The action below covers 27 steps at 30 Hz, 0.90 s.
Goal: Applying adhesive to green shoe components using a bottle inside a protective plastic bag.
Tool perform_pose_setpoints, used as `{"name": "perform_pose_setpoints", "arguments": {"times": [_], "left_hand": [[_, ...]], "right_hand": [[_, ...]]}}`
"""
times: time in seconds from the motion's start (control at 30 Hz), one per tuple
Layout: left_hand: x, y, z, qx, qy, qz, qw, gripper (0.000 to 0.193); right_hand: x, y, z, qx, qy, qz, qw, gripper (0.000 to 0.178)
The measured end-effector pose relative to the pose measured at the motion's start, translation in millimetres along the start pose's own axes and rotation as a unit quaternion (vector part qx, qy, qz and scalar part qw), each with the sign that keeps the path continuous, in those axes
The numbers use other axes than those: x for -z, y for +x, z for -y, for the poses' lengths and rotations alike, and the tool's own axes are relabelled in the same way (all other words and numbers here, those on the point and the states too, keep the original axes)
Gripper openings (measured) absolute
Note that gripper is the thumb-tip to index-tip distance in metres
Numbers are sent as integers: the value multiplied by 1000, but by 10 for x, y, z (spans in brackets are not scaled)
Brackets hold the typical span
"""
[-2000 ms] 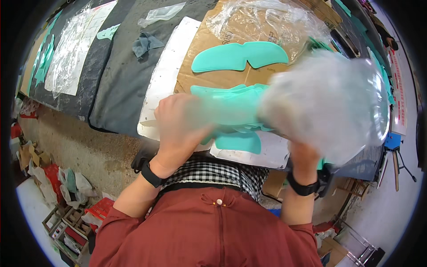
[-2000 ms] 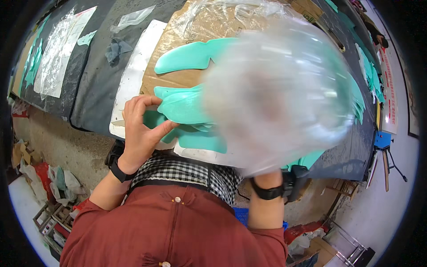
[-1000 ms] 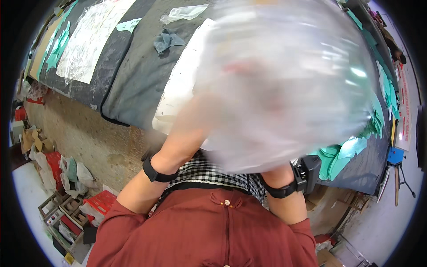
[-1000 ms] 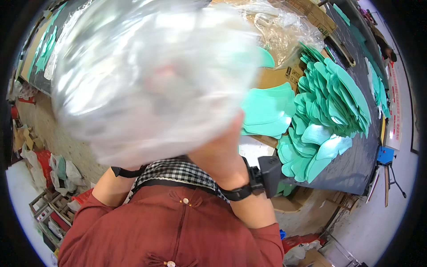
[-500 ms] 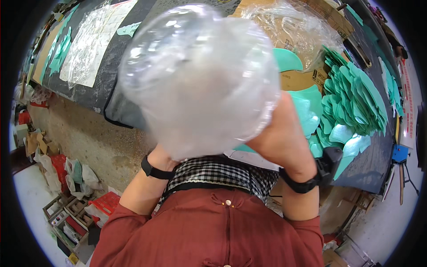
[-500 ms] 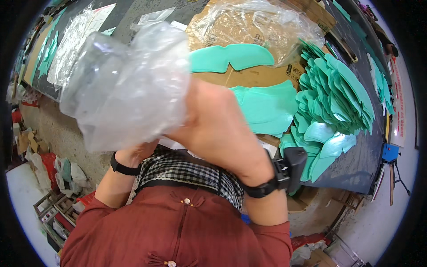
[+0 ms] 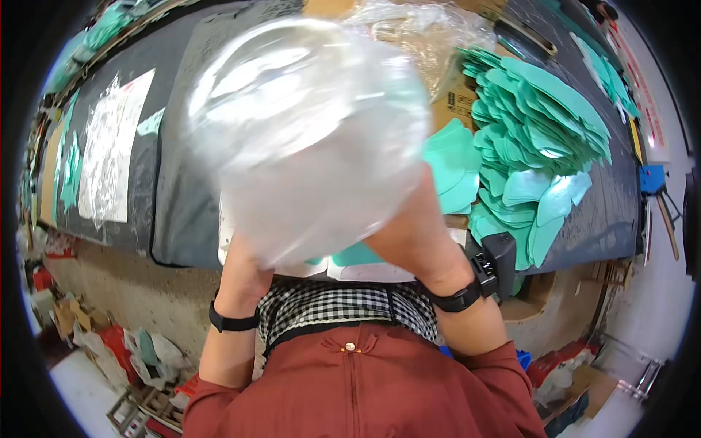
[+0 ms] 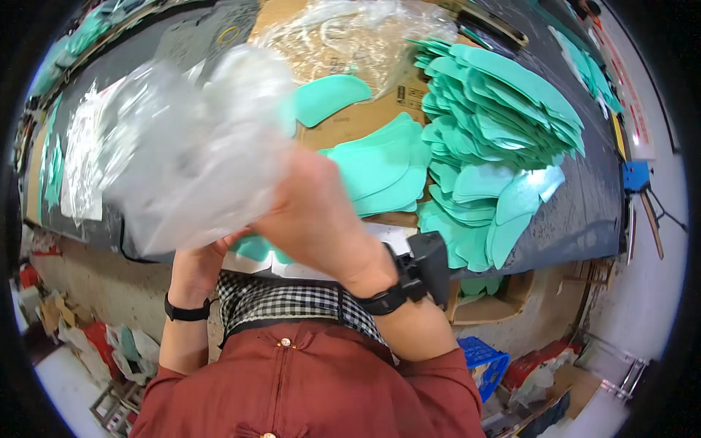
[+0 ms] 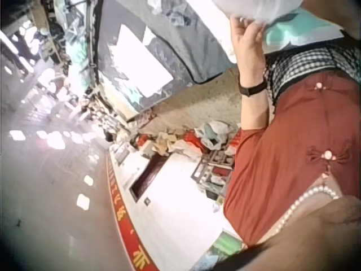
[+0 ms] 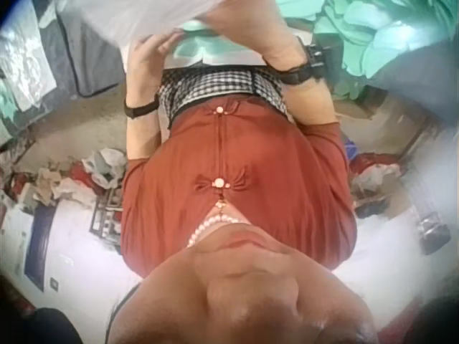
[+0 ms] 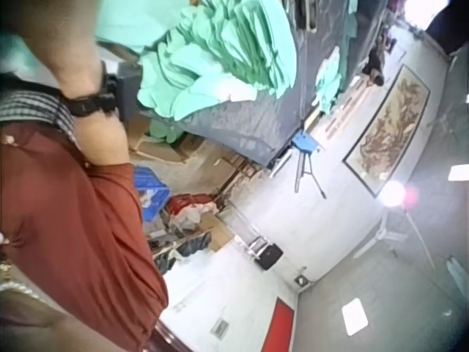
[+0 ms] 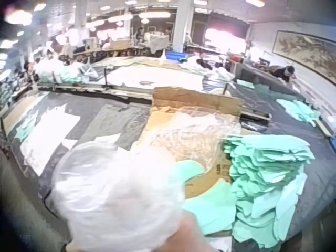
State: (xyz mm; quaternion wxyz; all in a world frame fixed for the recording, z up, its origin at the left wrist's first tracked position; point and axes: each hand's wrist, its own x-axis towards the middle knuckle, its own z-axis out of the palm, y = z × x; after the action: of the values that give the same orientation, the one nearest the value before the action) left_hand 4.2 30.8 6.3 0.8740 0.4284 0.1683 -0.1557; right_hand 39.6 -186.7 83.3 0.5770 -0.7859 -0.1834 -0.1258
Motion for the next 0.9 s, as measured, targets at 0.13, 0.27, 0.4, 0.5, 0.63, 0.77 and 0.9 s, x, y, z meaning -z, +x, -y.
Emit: {"name": "perform_pose_setpoints", "arguments": {"times": [0.13,0.27,0.4,0.5,0.63,0.77,0.9], "left_hand": [[-257,93,-101,20,196,47,979,35],[-299,130,-105,4,254,47,966,29],[-331,128,-142,0,287,52,956,25],[-265,120,-331,-28,386,51,921,21],[-501,384,-551,-241,646,13,724,25],[-534,847,-401,-340,733,40,588,47],[-536,1042,-362,-319,759,39,566,58]], "right_hand": [[537,-102,-210,-87,-32,-119,988,23],[915,-20,-434,-104,3,-199,975,34],[1106,-36,-487,-112,-155,-241,951,37],[1162,-159,-443,-59,-325,-221,917,40],[957,-728,-305,44,-523,-119,843,40],[836,-983,-377,48,-538,-94,836,42],[1013,-974,-691,41,-507,-155,847,45]]}}
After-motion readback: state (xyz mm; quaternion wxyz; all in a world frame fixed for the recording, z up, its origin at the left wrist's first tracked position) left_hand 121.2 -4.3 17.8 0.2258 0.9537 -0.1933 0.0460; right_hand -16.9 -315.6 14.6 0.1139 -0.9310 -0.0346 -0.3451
